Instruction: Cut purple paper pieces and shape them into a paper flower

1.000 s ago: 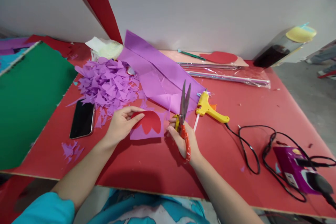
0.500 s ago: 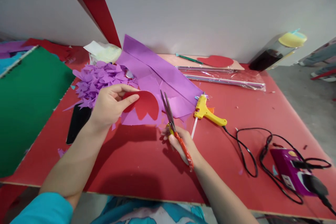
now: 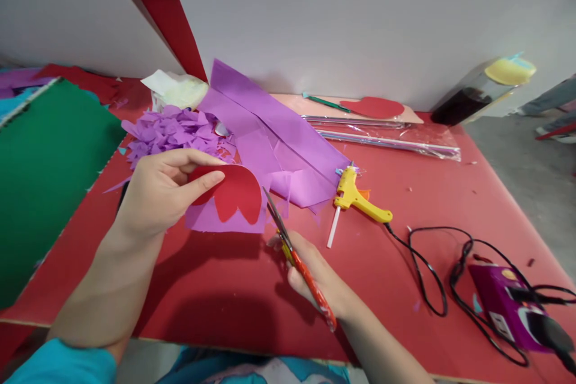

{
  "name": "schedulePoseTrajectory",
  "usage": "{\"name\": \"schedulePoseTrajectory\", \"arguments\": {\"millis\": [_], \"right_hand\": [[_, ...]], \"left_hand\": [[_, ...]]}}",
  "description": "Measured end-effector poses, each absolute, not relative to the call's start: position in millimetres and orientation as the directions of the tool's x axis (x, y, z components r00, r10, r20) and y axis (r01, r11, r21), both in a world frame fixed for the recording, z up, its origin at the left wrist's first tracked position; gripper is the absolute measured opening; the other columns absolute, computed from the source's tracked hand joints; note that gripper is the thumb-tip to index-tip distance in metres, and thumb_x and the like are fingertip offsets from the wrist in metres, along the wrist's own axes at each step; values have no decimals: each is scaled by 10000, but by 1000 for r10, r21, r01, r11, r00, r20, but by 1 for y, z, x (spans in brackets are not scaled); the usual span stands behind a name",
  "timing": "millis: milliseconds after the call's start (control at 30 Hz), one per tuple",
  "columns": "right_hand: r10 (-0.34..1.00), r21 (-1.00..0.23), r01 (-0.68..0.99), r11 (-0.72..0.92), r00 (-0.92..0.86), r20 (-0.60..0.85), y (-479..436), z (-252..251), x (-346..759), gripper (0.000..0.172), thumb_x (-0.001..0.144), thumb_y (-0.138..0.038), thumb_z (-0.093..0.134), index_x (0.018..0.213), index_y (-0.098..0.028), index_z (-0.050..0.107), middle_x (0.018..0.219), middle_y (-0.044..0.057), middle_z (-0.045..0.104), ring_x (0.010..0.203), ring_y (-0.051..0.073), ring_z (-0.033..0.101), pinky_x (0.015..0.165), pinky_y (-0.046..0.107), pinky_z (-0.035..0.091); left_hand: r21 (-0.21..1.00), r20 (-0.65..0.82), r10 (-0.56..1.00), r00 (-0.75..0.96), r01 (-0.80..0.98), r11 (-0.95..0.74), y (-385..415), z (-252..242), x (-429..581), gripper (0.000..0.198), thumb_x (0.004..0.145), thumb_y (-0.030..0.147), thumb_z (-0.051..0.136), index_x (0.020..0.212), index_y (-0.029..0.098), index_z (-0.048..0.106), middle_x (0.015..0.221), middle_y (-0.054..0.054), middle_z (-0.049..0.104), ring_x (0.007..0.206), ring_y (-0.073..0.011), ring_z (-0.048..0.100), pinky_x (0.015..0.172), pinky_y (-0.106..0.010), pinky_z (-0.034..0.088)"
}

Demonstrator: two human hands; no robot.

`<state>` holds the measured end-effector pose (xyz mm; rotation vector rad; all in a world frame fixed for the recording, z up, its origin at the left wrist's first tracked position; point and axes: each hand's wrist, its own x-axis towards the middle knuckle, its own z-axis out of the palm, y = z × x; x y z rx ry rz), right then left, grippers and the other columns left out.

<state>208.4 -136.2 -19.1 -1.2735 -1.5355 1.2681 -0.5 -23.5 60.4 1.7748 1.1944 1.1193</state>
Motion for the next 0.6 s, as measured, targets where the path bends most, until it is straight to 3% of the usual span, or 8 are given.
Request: {"name": "schedulePoseTrajectory", "arguments": {"millis": [267,433,600], "right_hand": [[953,-986,167,22,-301,-30,-134,-22,204,649,746,-766,280,991,-252,592,832,63,620,685,220,593,637,343,505],[984,-982,190,1,-178,-34,-137,-20,199,599,783,-731,264,939,-252,588,836,61,621,760,229,597,713,354,485],[964,-974,225,36,-266,-26,-127,-22,202,671,753,-772,210,896,-230,578,834,81,631,729,231,603,646,340,485]], "left_hand": [[817,336,920,202,423,-392,-35,62,5,85,730,186,659,803,212,694,775,19,707,689,-130,660,632,-197,551],[810,344,917,199,430,-398,-36,61,6,84,730,192,664,804,217,695,773,22,709,687,-128,662,619,-187,550],[802,357,915,187,441,-403,-37,60,7,97,729,172,663,804,226,693,777,33,711,677,-113,660,616,-166,545]]}}
